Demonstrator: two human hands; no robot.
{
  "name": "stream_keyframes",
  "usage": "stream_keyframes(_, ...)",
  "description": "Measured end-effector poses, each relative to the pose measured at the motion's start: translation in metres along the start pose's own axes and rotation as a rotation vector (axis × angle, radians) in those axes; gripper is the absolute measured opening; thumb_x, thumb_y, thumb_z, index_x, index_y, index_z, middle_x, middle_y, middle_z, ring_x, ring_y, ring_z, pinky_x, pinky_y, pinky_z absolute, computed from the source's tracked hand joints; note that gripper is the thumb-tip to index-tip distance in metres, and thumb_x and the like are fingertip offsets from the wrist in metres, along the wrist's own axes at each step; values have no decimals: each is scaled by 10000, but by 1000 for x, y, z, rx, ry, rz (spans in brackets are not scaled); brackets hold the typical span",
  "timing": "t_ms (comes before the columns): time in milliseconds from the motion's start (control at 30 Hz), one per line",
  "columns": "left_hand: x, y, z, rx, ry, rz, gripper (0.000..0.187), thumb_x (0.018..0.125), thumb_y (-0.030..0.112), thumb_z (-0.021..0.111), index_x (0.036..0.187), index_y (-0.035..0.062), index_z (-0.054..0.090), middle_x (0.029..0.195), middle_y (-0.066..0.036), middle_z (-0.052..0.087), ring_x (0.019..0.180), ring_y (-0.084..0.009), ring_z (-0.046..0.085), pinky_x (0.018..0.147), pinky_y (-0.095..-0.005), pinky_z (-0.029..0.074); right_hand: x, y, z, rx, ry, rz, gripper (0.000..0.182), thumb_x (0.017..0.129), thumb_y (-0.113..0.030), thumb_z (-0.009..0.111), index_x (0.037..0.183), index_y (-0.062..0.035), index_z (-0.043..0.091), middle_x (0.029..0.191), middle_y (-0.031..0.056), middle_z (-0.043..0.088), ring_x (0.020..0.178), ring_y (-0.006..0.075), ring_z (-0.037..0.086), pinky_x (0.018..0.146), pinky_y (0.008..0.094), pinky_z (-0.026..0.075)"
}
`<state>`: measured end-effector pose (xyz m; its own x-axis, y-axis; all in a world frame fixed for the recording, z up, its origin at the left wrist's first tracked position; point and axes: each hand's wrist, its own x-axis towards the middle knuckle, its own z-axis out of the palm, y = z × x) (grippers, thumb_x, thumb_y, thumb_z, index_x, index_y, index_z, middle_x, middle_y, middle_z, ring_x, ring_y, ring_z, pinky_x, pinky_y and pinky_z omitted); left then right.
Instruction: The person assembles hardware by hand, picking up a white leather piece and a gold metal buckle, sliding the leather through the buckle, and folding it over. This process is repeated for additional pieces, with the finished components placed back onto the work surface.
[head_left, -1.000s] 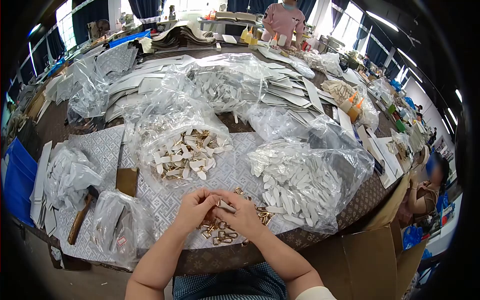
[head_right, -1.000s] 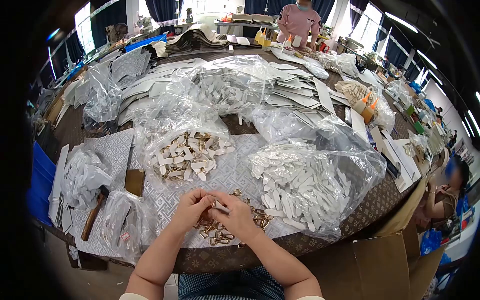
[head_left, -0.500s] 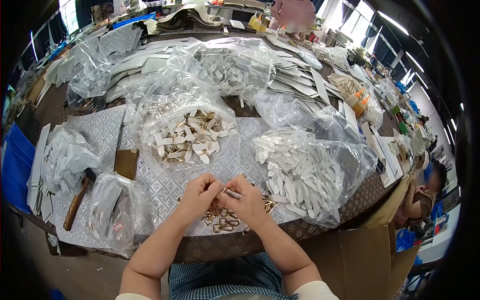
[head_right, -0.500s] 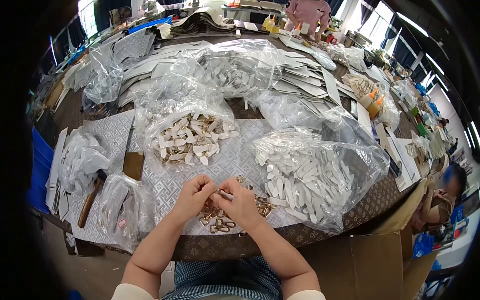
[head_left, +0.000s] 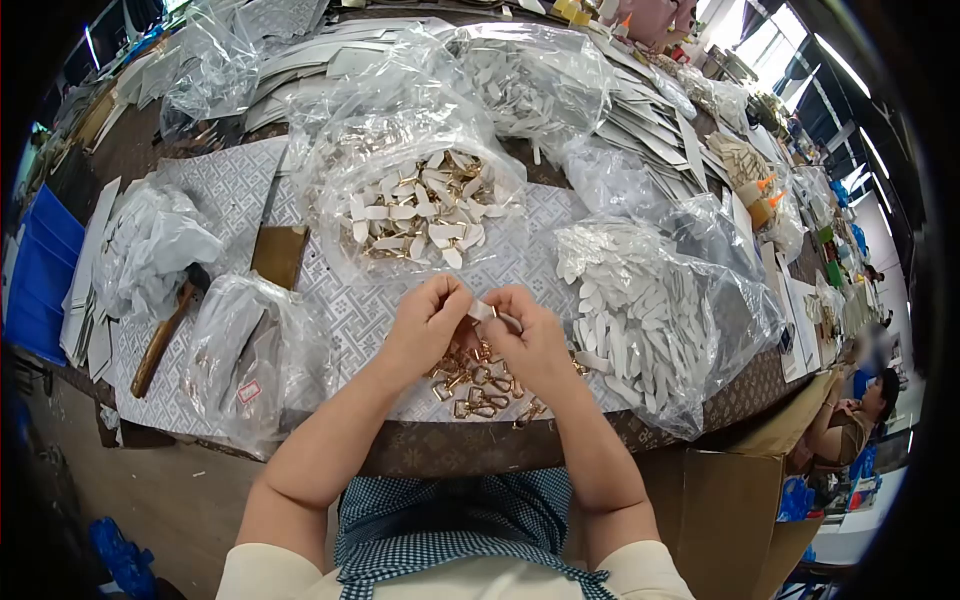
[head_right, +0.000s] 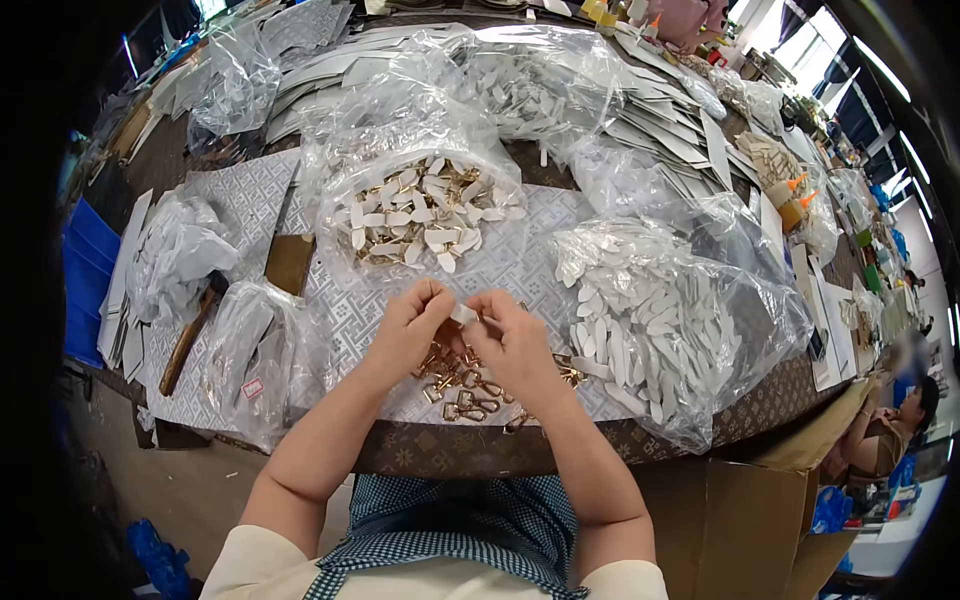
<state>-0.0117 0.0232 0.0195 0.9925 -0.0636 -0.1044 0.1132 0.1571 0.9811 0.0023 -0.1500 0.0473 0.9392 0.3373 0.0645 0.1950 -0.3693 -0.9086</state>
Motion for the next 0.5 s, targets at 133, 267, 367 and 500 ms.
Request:
stream_keyframes(133, 3, 5, -8, -132, 181, 116, 354, 1039, 349, 508, 1057, 7, 599, 779, -41, 590, 611, -115, 590, 557, -254, 511, 41, -21, -8, 27, 87, -185, 268, 909, -139, 658, 1137, -10, 598, 814, 9, 626, 716, 58, 529, 629, 233, 446)
stream_keyframes(267, 5, 5, -12, 79, 199, 159, 277, 998, 271, 587, 1009, 5, 661, 787, -15, 575, 650, -93, 564, 590, -255, 481, 87, -30, -13, -324, 253, -432, 615, 877, -314, 710, 1370, -12, 498, 1022, 211, 690, 931, 288, 672, 811, 389, 525)
stream_keyframes(367, -1, 8, -6, 683, 65, 397, 189, 876, 166, 695, 1017, 39, 698, 850, -57, 597, 792, -178, 595, 713, -306, 487, 77, -28, -36, -257, 175, -361, 504, 875, -274, 701, 1302, -35, 581, 1046, 175, 697, 930, 258, 670, 810, 369, 526)
stream_keyframes(500, -11, 4, 7, 1092, -85, 458, 279, 767, 236, 766, 991, 86, 693, 921, -74, 601, 975, -273, 576, 899, -399, 427, 27, -13, -70, -306, 174, -200, 219, 874, -178, 680, 1009, -8, 709, 899, 112, 705, 812, 200, 669, 740, 313, 523)
